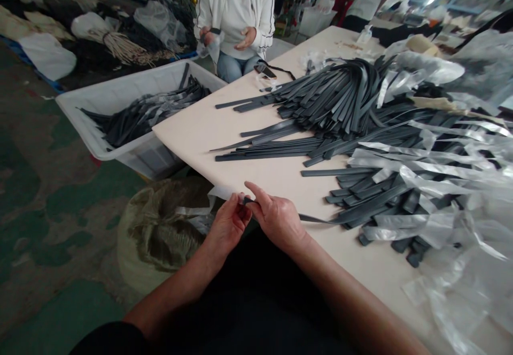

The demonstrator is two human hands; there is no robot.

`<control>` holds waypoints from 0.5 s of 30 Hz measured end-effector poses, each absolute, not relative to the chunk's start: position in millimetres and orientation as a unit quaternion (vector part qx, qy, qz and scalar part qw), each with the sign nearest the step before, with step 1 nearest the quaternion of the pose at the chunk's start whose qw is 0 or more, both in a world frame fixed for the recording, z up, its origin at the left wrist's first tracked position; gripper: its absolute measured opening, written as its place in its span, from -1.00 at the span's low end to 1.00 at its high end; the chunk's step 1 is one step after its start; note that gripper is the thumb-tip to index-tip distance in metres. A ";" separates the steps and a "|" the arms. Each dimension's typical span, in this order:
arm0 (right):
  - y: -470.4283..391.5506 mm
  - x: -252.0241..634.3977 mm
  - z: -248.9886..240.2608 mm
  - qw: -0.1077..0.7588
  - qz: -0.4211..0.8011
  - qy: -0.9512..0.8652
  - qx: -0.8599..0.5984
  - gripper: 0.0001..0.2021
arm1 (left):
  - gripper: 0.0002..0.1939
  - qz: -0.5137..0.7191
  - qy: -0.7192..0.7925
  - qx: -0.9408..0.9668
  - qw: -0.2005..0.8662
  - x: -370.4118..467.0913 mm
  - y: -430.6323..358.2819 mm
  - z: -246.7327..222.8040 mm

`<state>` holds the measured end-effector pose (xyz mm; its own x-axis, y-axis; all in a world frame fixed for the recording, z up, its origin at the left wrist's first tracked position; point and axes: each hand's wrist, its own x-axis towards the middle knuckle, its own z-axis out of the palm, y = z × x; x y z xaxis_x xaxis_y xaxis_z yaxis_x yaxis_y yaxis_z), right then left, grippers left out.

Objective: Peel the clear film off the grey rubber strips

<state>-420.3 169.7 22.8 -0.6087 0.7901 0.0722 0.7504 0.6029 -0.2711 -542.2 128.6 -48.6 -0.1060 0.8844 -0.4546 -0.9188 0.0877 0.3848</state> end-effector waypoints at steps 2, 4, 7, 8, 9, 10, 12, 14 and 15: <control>170.5 -425.3 19.1 0.077 0.099 -0.894 -0.431 -0.54 | -0.78 0.669 0.316 -0.009 0.673 -537.8 124.5 -49.6; 171.3 -429.2 18.9 0.062 0.102 -0.896 -0.428 -0.55 | -0.78 0.666 0.321 0.016 0.673 -535.1 120.8 -49.6; 172.4 -421.8 30.0 0.042 0.135 -0.895 -0.423 -0.51 | -0.84 0.685 0.340 0.003 0.644 -544.1 120.9 -47.7; 172.9 -414.6 36.4 0.037 0.152 -0.893 -0.423 -0.49 | -0.88 0.698 0.351 -0.018 0.625 -551.2 122.6 -46.7; 173.5 -405.7 43.3 0.032 0.169 -0.888 -0.426 -0.49 | -0.91 0.712 0.360 -0.043 0.601 -559.6 124.6 -45.6; 174.3 -396.0 50.0 0.029 0.182 -0.883 -0.432 -0.50 | -0.93 0.724 0.370 -0.066 0.578 -568.3 126.4 -44.4; 176.1 -379.6 59.9 0.026 0.184 -0.872 -0.453 -0.54 | -0.92 0.734 0.385 -0.090 0.552 -581.6 127.8 -42.4; 176.9 -374.3 62.1 0.018 0.150 -0.870 -0.469 -0.57 | -0.90 0.725 0.388 -0.082 0.564 -583.5 124.7 -40.9; 176.4 -376.8 60.6 0.011 0.129 -0.875 -0.467 -0.58 | -0.87 0.715 0.383 -0.069 0.580 -579.7 121.7 -40.5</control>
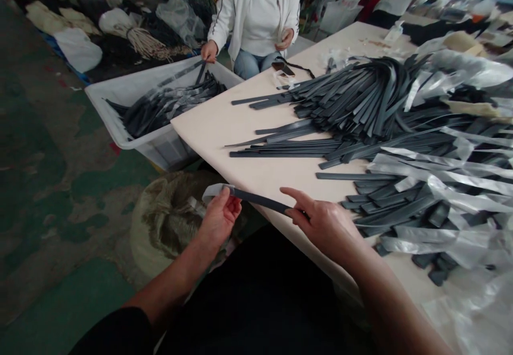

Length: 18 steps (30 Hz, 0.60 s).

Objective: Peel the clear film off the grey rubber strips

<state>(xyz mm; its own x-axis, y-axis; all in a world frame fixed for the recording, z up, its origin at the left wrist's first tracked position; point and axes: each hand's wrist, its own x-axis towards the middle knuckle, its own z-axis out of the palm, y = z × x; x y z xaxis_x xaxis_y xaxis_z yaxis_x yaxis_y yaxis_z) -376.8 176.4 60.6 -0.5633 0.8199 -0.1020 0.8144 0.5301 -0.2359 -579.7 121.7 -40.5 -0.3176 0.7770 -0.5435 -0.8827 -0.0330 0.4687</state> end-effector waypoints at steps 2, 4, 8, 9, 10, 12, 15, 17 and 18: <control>173.9 -388.7 54.8 0.003 0.106 -0.888 -0.448 -0.60 | -0.75 0.697 0.369 -0.039 0.613 -566.2 114.8 -40.1; 170.3 -400.9 50.7 0.012 0.113 -0.900 -0.422 -0.60 | -0.67 0.683 0.358 -0.022 0.637 -554.5 109.9 -40.3; 164.5 -391.2 62.0 0.047 0.150 -0.908 -0.388 -0.54 | -0.74 0.695 0.369 -0.043 0.615 -567.7 114.4 -38.2; 163.6 -382.3 67.9 0.056 0.162 -0.908 -0.383 -0.53 | -0.79 0.707 0.372 -0.056 0.599 -577.0 117.2 -36.5; 163.0 -373.2 73.8 0.068 0.173 -0.907 -0.378 -0.54 | -0.84 0.719 0.373 -0.069 0.583 -585.8 119.5 -34.1; 162.1 -361.1 83.2 0.087 0.175 -0.905 -0.377 -0.57 | -0.89 0.734 0.366 -0.079 0.567 -595.5 120.8 -28.2; 159.6 -369.8 86.0 0.085 0.136 -0.909 -0.384 -0.60 | -0.77 0.728 0.344 -0.043 0.592 -581.6 113.8 -18.5; 157.3 -385.9 82.1 0.067 0.121 -0.912 -0.386 -0.60 | -0.70 0.708 0.329 -0.005 0.625 -563.8 106.9 -13.2; 156.1 -392.1 80.2 0.061 0.122 -0.913 -0.384 -0.60 | -0.68 0.700 0.328 0.012 0.634 -557.5 104.4 -11.1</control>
<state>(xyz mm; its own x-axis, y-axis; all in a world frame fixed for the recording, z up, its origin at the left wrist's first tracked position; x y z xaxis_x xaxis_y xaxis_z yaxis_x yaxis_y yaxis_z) -392.1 156.1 80.2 -0.6971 0.7168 0.0181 0.6870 0.6749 -0.2693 -557.5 104.4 -11.1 -0.1961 0.8960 -0.3984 -0.8802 0.0183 0.4743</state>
